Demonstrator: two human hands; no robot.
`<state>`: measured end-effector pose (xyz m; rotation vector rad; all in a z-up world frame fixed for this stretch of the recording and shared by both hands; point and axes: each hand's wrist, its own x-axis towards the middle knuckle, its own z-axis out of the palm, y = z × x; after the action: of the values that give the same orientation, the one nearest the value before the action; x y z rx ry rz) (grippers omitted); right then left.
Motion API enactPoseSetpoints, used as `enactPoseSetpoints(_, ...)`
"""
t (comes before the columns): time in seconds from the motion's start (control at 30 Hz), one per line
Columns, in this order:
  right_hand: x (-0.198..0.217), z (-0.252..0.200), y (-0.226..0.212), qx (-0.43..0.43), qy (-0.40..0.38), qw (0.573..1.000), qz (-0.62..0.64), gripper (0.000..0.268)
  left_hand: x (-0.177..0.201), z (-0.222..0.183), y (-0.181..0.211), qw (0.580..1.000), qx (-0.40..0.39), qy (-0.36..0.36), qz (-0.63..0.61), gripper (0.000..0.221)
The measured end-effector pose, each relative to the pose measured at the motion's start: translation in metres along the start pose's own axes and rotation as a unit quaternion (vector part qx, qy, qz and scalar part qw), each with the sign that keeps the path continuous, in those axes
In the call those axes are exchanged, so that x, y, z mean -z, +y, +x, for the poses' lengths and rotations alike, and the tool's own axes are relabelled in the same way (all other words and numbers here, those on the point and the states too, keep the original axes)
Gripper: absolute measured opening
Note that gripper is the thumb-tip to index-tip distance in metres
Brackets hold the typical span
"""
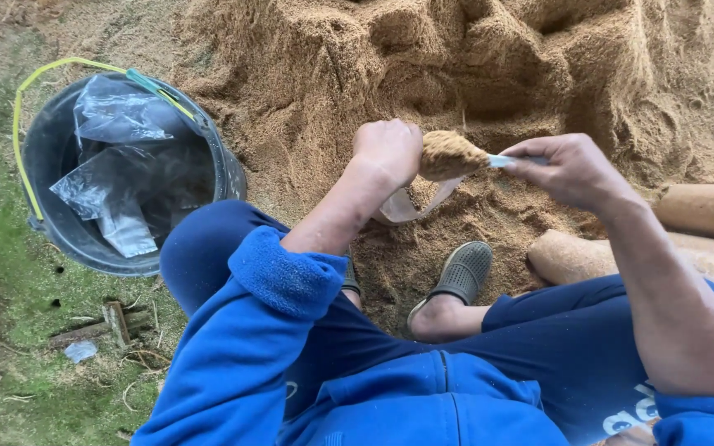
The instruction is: Scooping grain from a large pile into small plastic bags using a spoon.
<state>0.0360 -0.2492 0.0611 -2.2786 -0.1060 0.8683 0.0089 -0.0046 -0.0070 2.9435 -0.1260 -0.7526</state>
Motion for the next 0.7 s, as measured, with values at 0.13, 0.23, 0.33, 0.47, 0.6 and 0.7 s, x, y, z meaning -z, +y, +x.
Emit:
enactPoseSetpoints(0.13,-0.036,0.013,0.027,0.315,0.173,0.861,-0.360,0.005,-0.022,0.015,-0.003,0.997,-0.036,0.057,-0.029,0.028)
enactPoseSetpoints(0.23,-0.050,0.013,0.025,0.441,0.265,0.691,-0.508,0.011,-0.020,0.009,-0.004,0.991,-0.074,0.095,-0.062,0.022)
enactPoseSetpoints(0.33,-0.046,0.005,0.012,0.430,0.273,0.681,-0.526,0.012,-0.018,0.004,-0.004,0.989,-0.085,0.105,-0.055,0.023)
enactPoseSetpoints(0.47,-0.061,0.019,0.030,0.379,0.236,0.689,-0.570,0.012,-0.037,0.015,0.001,0.990,-0.067,0.117,-0.032,0.020)
enactPoseSetpoints(0.6,-0.115,0.036,0.051,0.380,0.210,0.708,-0.557,0.008,-0.045,0.020,0.003,0.990,-0.079,0.116,-0.015,0.020)
enactPoseSetpoints(0.7,-0.115,0.022,0.028,0.379,0.101,0.723,-0.568,0.014,-0.041,0.014,0.002,0.992,-0.062,0.111,0.004,0.018)
